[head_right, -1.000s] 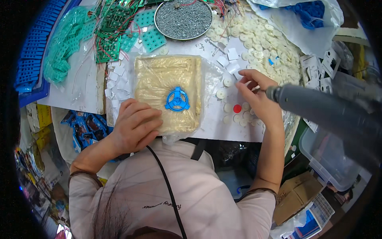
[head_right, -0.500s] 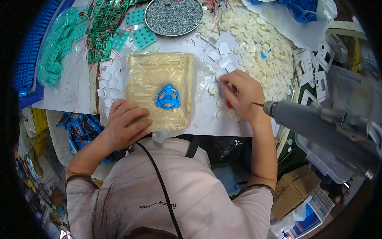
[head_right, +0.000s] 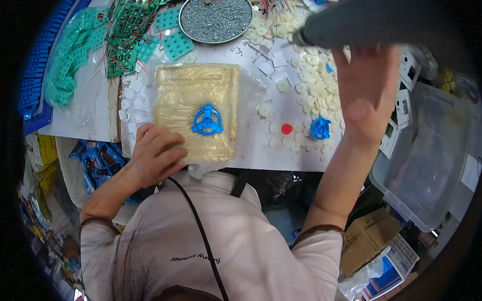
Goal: Assembling a toy by installing buttons, a circuit board, and internal components into a plastic housing using an electric screwdriver.
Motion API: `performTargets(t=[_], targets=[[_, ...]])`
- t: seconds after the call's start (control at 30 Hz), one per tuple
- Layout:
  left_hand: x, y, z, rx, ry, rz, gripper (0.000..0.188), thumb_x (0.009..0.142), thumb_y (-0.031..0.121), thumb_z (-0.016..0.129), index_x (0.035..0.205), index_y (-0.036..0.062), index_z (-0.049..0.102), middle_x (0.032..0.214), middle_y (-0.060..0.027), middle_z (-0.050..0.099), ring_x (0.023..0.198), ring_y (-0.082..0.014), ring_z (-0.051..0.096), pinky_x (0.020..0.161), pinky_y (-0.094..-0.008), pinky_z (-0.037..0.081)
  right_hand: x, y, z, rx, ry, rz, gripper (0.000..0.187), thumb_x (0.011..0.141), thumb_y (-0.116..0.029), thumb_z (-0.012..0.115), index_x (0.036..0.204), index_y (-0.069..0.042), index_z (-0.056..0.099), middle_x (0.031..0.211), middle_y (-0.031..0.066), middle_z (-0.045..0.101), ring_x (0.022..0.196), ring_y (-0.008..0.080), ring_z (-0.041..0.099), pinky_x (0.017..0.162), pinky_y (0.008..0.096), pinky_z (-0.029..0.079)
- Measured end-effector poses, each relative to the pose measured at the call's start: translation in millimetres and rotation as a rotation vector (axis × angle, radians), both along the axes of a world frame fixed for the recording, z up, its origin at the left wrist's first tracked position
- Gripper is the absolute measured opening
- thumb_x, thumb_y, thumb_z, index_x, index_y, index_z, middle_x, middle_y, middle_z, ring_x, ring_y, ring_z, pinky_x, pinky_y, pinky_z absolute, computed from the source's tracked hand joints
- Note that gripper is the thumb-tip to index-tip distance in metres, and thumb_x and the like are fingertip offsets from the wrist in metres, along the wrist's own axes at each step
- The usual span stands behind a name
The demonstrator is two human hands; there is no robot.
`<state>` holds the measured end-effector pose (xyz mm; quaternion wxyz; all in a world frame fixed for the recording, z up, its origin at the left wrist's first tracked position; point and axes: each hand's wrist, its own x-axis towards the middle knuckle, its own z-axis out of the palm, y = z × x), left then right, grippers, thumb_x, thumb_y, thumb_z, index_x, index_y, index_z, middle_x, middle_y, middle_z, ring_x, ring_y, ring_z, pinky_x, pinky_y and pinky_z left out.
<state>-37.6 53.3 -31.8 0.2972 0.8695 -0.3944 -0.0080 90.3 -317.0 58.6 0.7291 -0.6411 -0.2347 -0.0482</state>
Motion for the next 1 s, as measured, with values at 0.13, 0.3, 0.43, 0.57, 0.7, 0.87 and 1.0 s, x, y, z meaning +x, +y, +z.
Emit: performTargets(t=[0.13,0.3,0.43,0.57,0.7,0.87,1.0], targets=[[7,-3,5,0.017,0.002,-0.039,0.033,0.073,0.026,0.078,0.103,0.0169,0.067,0.115,-0.0019,0.062,0.103,-0.0235,0.058,0.096,-0.0443,0.038,30,54,39,-0.206,-0.143,-0.12,0.046,0.084,-0.008,0.077,0.127,-0.003,0.06,0.096,0.0085,0.072,0.088,0.0183,0.07,0.075,0.0282,0.055],[1,0,-1,-0.017,0.014,-0.017,0.045,0.068,0.024,0.083,0.108,0.0171,0.066,0.118,-0.0031,0.061,0.103,-0.0254,0.057,0.093,-0.0478,0.037,12,59,10,-0.177,-0.001,-0.063,0.03,0.085,0.0,0.073,0.114,0.0,0.064,0.08,0.0075,0.07,0.071,0.0135,0.068,0.062,0.0228,0.053],[4,-2,-3,-0.049,0.01,-0.029,0.043,0.068,0.024,0.083,0.107,0.0164,0.067,0.116,-0.0039,0.062,0.1,-0.0265,0.058,0.091,-0.0474,0.038,-42,41,-46,-0.043,0.222,-0.206,0.03,0.087,0.0,0.072,0.113,0.003,0.06,0.081,0.0086,0.066,0.07,0.0124,0.063,0.063,0.0257,0.051],[8,-3,1,-0.044,0.008,-0.057,0.044,0.066,0.024,0.083,0.106,0.0157,0.067,0.115,-0.0048,0.063,0.1,-0.0276,0.058,0.09,-0.047,0.039,-56,45,-69,-0.096,0.202,-0.299,0.029,0.086,-0.004,0.076,0.111,0.001,0.062,0.087,0.0078,0.067,0.073,0.0118,0.063,0.069,0.0267,0.052],[8,-3,2,-0.042,0.007,-0.048,0.044,0.065,0.023,0.083,0.106,0.015,0.067,0.115,-0.0056,0.063,0.1,-0.0278,0.058,0.089,-0.0471,0.039,-62,35,-78,-0.196,0.176,-0.38,0.028,0.085,-0.005,0.078,0.108,0.001,0.063,0.092,0.0075,0.067,0.074,0.0113,0.063,0.068,0.0249,0.051],[5,-4,1,-0.063,-0.002,-0.024,0.044,0.065,0.021,0.082,0.105,0.0139,0.066,0.114,-0.0068,0.062,0.098,-0.0285,0.059,0.088,-0.0465,0.039,-77,11,-67,-0.126,0.305,-0.375,0.028,0.088,-0.002,0.07,0.111,0.003,0.056,0.085,0.01,0.067,0.075,0.0127,0.064,0.065,0.0241,0.051],[8,-5,3,-0.05,-0.009,-0.042,0.044,0.065,0.02,0.082,0.105,0.0134,0.066,0.113,-0.0073,0.062,0.096,-0.0286,0.059,0.087,-0.0457,0.039,-88,20,-65,-0.092,0.288,-0.32,0.029,0.088,-0.004,0.07,0.113,0.002,0.055,0.085,0.0092,0.066,0.077,0.0131,0.063,0.069,0.0269,0.051]])
